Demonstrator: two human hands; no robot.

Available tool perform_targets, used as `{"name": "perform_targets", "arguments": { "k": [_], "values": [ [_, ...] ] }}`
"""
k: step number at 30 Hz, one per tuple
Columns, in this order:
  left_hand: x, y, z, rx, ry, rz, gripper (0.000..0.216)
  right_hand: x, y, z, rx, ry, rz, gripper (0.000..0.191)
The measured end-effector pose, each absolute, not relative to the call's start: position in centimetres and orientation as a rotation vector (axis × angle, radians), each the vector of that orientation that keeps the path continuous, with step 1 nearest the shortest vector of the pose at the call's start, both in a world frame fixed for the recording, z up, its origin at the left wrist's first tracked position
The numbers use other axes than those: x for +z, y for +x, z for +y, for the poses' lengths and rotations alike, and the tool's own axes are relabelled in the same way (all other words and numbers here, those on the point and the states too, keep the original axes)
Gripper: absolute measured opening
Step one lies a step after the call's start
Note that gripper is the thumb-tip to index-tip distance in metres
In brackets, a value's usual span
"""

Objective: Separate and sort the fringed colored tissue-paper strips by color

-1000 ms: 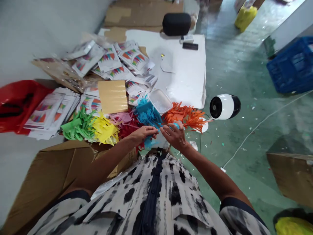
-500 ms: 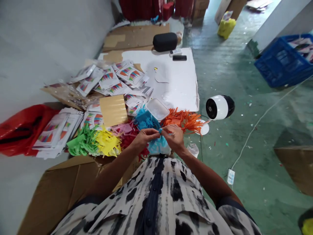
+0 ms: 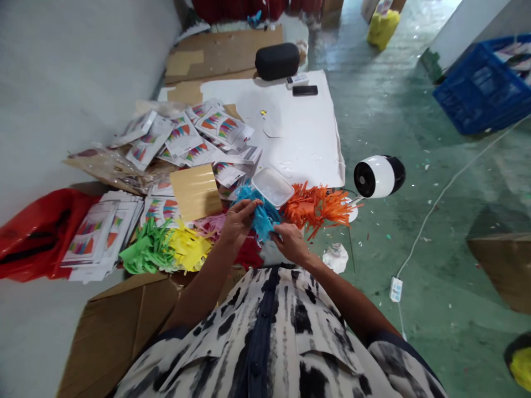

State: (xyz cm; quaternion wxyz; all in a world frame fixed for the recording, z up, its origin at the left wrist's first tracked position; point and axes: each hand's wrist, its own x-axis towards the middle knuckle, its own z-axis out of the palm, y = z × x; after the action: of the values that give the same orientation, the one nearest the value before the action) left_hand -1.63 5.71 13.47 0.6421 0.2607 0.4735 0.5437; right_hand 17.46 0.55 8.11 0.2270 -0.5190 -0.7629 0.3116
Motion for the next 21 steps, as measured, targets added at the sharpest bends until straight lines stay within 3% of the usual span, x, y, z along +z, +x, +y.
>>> {"name": "perform_targets", "arguments": {
  "k": [5, 10, 14, 21],
  "values": [
    [14.0, -4.8, 6.9, 1.330, 0.665, 1.096, 0.039, 7.4, 19.9, 0.6, 0.747, -1.605, -2.160, 0.018],
    [13.7, -3.6, 5.5, 1.163, 1.007, 1.168, 0.027, 12.4, 17.6, 4.5, 0.902, -1.321, -1.697, 0.026],
    [13.3, -2.6, 4.8, 1.088, 1.011, 1.128, 0.024, 14.6, 14.2, 6.1, 0.952, -1.292, -1.608, 0.020],
    [10.3, -2.9, 4.1, 1.087, 0.662, 1.258, 0.026, 10.9, 13.1, 7.4, 1.036, -1.376, -1.568, 0.022]
  ]
}}
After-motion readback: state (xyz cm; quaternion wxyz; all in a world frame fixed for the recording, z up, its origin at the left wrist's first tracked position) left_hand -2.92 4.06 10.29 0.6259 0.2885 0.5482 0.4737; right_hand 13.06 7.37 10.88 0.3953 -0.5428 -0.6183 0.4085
